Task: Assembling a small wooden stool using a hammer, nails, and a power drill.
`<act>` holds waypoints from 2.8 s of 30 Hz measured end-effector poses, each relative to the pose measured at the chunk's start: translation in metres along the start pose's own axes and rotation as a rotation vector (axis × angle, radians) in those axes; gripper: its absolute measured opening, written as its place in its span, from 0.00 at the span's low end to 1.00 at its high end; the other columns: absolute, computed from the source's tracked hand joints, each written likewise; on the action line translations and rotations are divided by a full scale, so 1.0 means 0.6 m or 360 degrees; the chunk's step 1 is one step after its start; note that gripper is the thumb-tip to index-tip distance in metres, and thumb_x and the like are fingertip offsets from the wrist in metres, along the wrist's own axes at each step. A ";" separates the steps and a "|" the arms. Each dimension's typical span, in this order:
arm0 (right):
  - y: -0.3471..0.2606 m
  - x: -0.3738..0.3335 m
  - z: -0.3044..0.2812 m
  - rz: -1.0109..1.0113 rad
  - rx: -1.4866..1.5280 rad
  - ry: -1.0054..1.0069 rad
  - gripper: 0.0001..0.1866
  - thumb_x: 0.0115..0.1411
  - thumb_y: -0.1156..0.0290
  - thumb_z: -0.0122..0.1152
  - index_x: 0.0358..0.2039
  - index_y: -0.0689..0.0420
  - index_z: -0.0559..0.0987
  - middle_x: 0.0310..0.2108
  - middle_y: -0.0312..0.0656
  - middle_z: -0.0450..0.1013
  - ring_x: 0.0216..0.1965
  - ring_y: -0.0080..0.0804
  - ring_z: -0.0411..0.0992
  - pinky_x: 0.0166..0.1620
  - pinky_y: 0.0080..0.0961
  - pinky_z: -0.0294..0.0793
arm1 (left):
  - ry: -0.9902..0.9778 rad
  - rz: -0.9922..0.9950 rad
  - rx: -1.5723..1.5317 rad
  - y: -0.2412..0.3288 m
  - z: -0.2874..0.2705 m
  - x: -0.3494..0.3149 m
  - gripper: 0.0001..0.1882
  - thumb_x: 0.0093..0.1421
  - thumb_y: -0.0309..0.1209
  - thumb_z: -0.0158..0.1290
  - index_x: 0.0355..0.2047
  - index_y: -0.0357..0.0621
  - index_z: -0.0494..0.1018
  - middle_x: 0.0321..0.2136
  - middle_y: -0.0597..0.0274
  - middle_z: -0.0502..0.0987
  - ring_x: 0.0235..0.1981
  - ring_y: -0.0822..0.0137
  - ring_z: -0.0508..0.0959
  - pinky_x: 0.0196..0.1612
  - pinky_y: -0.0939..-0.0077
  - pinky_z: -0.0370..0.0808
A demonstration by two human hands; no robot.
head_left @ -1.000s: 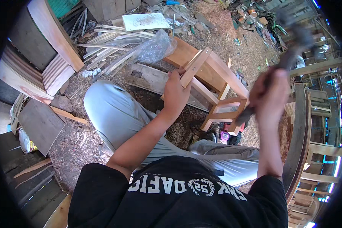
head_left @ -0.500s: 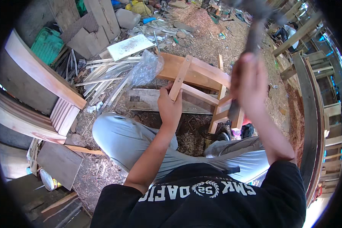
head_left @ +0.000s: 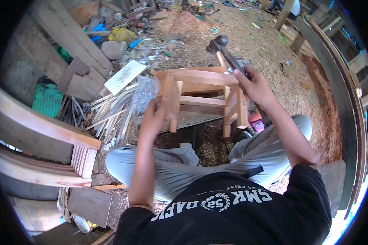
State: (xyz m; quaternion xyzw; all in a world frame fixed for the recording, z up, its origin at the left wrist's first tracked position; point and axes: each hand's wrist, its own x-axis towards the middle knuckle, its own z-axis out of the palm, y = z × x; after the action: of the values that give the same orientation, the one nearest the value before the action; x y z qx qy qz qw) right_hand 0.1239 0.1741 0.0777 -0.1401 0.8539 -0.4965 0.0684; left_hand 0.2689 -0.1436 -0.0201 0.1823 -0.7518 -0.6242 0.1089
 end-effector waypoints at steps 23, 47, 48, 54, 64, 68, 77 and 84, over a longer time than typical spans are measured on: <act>0.196 0.020 0.017 0.0487 0.0897 0.0163 0.24 0.63 0.54 0.75 0.40 0.66 0.81 0.32 0.39 0.80 0.31 0.24 0.80 0.35 0.26 0.81 | -0.0450 -0.0716 -0.0727 0.002 0.038 0.205 0.23 0.70 0.45 0.39 0.47 0.38 0.75 0.27 0.55 0.77 0.28 0.60 0.79 0.36 0.63 0.80; 0.242 0.066 0.038 0.0448 0.1142 0.0489 0.40 0.71 0.34 0.52 0.59 0.63 0.74 0.48 0.41 0.77 0.46 0.29 0.76 0.47 0.33 0.78 | -0.0118 0.0641 -0.0754 -0.106 0.106 0.154 0.36 0.73 0.52 0.37 0.69 0.35 0.61 0.38 0.60 0.75 0.33 0.70 0.71 0.39 0.72 0.71; 0.254 0.066 0.040 0.0450 0.1137 0.0495 0.40 0.71 0.34 0.52 0.59 0.63 0.74 0.48 0.41 0.77 0.46 0.29 0.76 0.47 0.33 0.78 | -0.0116 0.0732 -0.0683 -0.105 0.113 0.149 0.41 0.73 0.54 0.38 0.74 0.32 0.56 0.41 0.60 0.76 0.34 0.71 0.71 0.39 0.73 0.71; 0.255 0.054 0.045 0.0860 0.1526 0.0312 0.43 0.65 0.37 0.64 0.62 0.63 0.70 0.51 0.48 0.77 0.47 0.40 0.80 0.51 0.43 0.82 | -0.0222 0.0928 -0.0387 -0.078 0.117 0.118 0.48 0.73 0.59 0.38 0.76 0.28 0.47 0.55 0.56 0.75 0.40 0.72 0.72 0.42 0.75 0.72; 0.349 0.071 0.049 0.0792 0.1232 0.0375 0.23 0.62 0.48 0.70 0.39 0.56 0.79 0.28 0.32 0.71 0.26 0.24 0.68 0.30 0.27 0.69 | -0.0168 0.0972 -0.0115 -0.071 0.109 0.123 0.43 0.75 0.54 0.33 0.75 0.27 0.52 0.65 0.44 0.70 0.57 0.59 0.76 0.59 0.65 0.72; 0.393 0.077 0.043 0.0889 0.1325 0.0240 0.18 0.68 0.54 0.65 0.46 0.55 0.79 0.34 0.32 0.76 0.31 0.23 0.74 0.39 0.25 0.77 | -0.0250 0.0942 -0.0126 -0.030 0.125 0.100 0.38 0.75 0.49 0.32 0.74 0.28 0.55 0.64 0.34 0.70 0.65 0.51 0.72 0.68 0.63 0.63; 0.364 0.066 0.076 0.0829 0.0974 0.0401 0.14 0.69 0.59 0.63 0.42 0.58 0.77 0.31 0.35 0.74 0.28 0.25 0.74 0.33 0.26 0.77 | -0.0267 0.1194 0.0279 -0.023 0.114 0.097 0.32 0.71 0.32 0.38 0.73 0.30 0.57 0.54 0.36 0.75 0.50 0.44 0.77 0.61 0.60 0.69; 0.415 0.076 0.094 0.0766 0.0729 0.0339 0.17 0.69 0.62 0.62 0.46 0.65 0.76 0.34 0.42 0.77 0.33 0.30 0.78 0.35 0.30 0.83 | -0.0284 0.1265 0.0421 0.009 0.113 0.101 0.35 0.67 0.30 0.47 0.75 0.37 0.58 0.46 0.40 0.78 0.40 0.48 0.78 0.52 0.61 0.74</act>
State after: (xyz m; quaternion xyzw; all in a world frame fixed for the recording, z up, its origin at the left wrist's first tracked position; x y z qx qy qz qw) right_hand 0.0524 0.2297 -0.1650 0.1367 0.7314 -0.6566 0.1236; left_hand 0.1866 -0.1065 -0.0322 -0.1639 -0.8436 -0.4453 0.2513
